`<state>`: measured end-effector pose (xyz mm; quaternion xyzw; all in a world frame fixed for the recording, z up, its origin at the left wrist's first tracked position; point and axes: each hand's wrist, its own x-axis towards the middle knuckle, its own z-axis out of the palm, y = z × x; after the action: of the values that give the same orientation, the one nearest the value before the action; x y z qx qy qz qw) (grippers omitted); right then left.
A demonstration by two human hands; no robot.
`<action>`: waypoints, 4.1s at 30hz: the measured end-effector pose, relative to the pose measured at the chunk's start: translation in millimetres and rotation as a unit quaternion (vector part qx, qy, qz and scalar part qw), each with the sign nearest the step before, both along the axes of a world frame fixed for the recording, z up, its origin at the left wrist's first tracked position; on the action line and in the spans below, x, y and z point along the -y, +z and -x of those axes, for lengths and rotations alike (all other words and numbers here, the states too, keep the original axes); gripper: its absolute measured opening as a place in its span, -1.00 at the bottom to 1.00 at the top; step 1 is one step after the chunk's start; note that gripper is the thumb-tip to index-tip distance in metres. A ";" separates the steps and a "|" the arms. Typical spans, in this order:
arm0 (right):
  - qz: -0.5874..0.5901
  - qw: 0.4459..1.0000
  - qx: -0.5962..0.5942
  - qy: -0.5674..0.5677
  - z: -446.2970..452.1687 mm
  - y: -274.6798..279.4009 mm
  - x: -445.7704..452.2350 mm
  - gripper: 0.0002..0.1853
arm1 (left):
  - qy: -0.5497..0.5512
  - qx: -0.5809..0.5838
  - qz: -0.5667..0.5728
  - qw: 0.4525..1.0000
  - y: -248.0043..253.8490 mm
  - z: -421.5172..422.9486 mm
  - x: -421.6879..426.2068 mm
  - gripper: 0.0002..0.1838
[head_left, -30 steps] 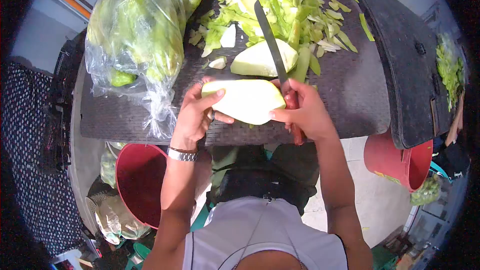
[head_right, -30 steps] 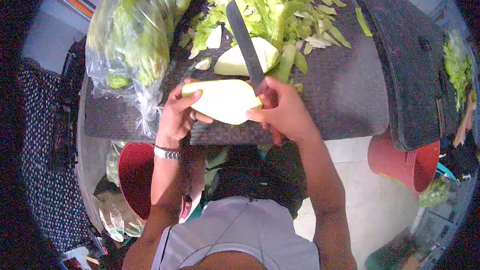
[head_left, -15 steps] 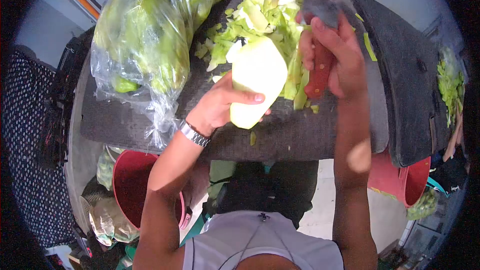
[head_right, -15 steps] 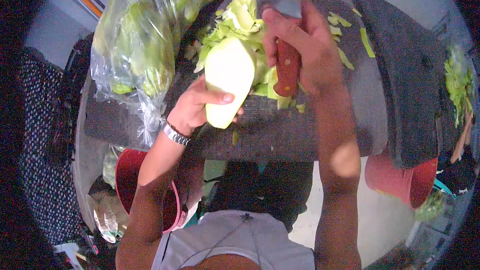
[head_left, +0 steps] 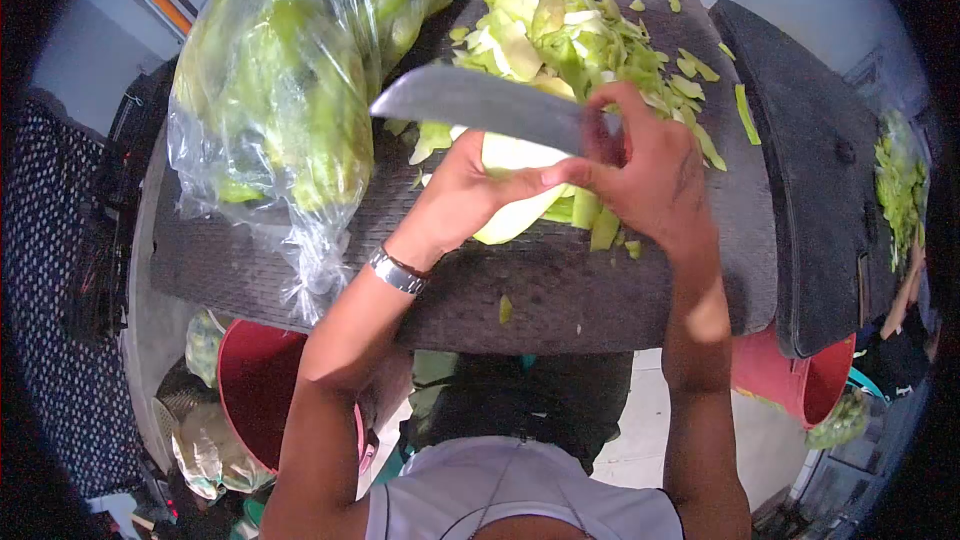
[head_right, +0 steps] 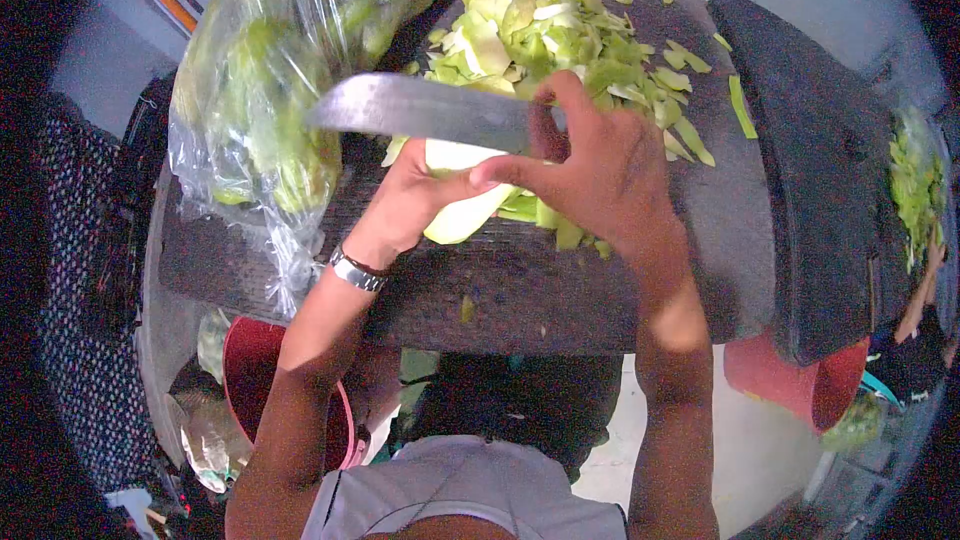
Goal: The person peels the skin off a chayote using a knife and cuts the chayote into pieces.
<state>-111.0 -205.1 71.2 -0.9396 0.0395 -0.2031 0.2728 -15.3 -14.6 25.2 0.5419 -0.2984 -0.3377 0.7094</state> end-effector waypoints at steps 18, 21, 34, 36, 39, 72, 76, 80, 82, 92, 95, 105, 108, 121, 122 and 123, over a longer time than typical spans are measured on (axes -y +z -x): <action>0.042 0.996 0.021 0.078 -0.4 -25.9 10.0 -0.11 | 0.027 0.180 -0.219 0.959 -3.0 8.4 -17.5 -0.46; -0.029 0.997 -0.014 0.070 -0.1 -16.4 14.2 -0.26 | -0.003 0.272 -0.168 0.947 2.6 12.4 -14.7 -0.39; -0.234 0.966 0.029 -0.104 -25.1 -62.8 55.7 -0.60 | -0.098 -0.286 0.129 0.944 1.1 -4.0 -23.8 -0.37; -0.329 0.936 -0.023 -0.125 -23.0 -53.0 39.6 -0.64 | -0.098 -0.291 0.103 0.946 2.3 -4.7 -26.2 -0.36; -0.301 0.949 -0.002 -0.097 -27.3 -63.8 36.6 -0.64 | -0.095 -0.219 0.087 0.967 2.7 -3.2 -21.1 -0.28; -0.009 0.988 0.090 0.129 8.8 -24.1 -25.4 -0.36 | 0.196 0.393 -0.247 0.864 0.8 5.5 -19.2 -0.07; 0.017 0.988 0.092 0.127 9.9 -20.2 -26.5 -0.36 | 0.196 0.415 -0.225 0.860 -3.8 2.4 -20.7 -0.07; -0.015 0.988 0.090 0.124 7.7 -22.3 -23.5 -0.36 | 0.194 0.541 -0.147 0.805 2.5 1.6 -19.8 -0.15; -0.019 0.997 0.071 0.021 -5.6 -31.0 2.0 -0.39 | 0.176 0.483 -0.149 0.844 7.5 3.9 -17.6 -0.23; -0.092 0.988 -0.047 -0.116 -14.9 -30.1 35.8 -0.37 | 0.127 0.276 -0.144 0.942 1.7 -0.6 -21.4 -0.37; -0.101 0.995 -0.014 -0.020 -5.5 -19.7 5.3 -0.39 | 0.143 0.329 -0.143 0.922 -1.1 -4.4 -20.9 -0.35; 0.036 0.989 0.078 0.117 5.4 -28.4 -30.0 -0.38 | 0.160 0.289 -0.162 0.930 3.7 3.3 -19.5 -0.23; 0.052 0.988 0.090 0.112 5.9 -27.9 -31.7 -0.39 | 0.168 0.308 -0.155 0.923 5.5 5.3 -20.0 -0.20; -0.132 0.983 0.010 -0.130 -12.1 -25.9 35.6 -0.38 | 0.184 0.328 -0.179 0.909 10.2 10.4 -18.5 -0.43; -0.131 0.987 0.014 -0.091 -10.9 -25.0 26.5 -0.38 | 0.174 0.308 -0.193 0.915 9.8 7.6 -18.0 -0.43; -0.128 0.990 0.017 -0.053 -8.6 -24.0 15.8 -0.38 | 0.162 0.287 -0.207 0.921 9.0 5.8 -17.7 -0.43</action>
<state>-102.3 -220.9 47.2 -0.8897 0.1103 -0.2270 0.3806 -21.1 3.1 34.1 0.7915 -0.3201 -0.1024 0.5105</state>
